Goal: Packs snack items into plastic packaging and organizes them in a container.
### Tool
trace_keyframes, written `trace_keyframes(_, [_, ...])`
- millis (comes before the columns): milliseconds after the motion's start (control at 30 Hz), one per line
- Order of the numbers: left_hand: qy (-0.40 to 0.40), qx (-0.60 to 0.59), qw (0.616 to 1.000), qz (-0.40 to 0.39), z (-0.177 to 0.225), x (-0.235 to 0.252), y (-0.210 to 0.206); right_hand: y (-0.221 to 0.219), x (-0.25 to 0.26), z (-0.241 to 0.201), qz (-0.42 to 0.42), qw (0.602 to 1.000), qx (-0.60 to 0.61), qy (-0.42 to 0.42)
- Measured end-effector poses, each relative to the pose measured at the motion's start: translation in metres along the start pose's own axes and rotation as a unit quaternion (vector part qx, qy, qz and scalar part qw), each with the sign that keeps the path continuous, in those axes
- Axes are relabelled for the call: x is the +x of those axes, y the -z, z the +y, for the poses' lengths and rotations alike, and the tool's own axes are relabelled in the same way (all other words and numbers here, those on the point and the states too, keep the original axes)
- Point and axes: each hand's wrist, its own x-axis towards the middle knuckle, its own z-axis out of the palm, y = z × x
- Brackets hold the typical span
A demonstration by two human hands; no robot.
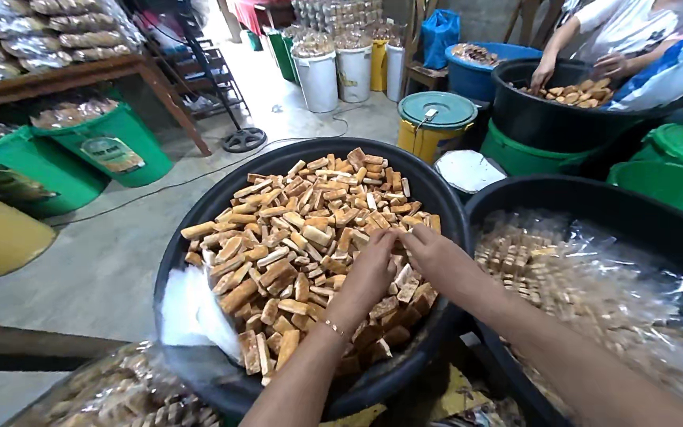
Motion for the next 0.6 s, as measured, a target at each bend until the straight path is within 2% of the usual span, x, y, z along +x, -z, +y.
trace_keyframes(67, [-0.019, 0.012, 0.996, 0.085, -0.003, -0.006, -0.007, 0.003, 0.007, -0.013, -0.032, 0.998, -0.056, 0.018])
trace_keyframes(133, [-0.046, 0.017, 0.986, 0.157, -0.009, -0.011, -0.007, 0.020, 0.016, -0.024, -0.139, 0.990, 0.018, -0.018])
trace_keyframes(200, [-0.059, 0.018, 0.977, 0.203, -0.014, -0.013, -0.002, 0.033, 0.027, -0.023, -0.183, 0.974, 0.130, -0.041])
trace_keyframes(267, [-0.076, 0.010, 0.969, 0.235, -0.014, -0.014, 0.000, 0.036, 0.035, -0.020, -0.170, 0.968, 0.178, -0.051])
trace_keyframes(367, [-0.143, -0.008, 0.956, 0.256, 0.000, -0.022, 0.003, 0.041, 0.045, -0.021, -0.155, 0.976, 0.142, -0.050])
trace_keyframes(433, [-0.213, -0.025, 0.936, 0.279, 0.002, -0.030, 0.011, 0.050, 0.045, -0.024, -0.132, 0.984, 0.116, -0.036])
trace_keyframes(500, [-0.248, -0.090, 0.910, 0.320, -0.010, -0.034, 0.025, 0.063, 0.039, -0.022, -0.081, 0.989, 0.126, -0.001])
trace_keyframes(567, [-0.197, -0.228, 0.895, 0.329, -0.029, -0.033, 0.041, 0.074, 0.034, -0.014, -0.022, 0.983, 0.178, 0.047])
trace_keyframes(600, [-0.148, -0.323, 0.887, 0.296, -0.037, -0.030, 0.046, 0.079, 0.033, -0.011, -0.006, 0.976, 0.205, 0.067])
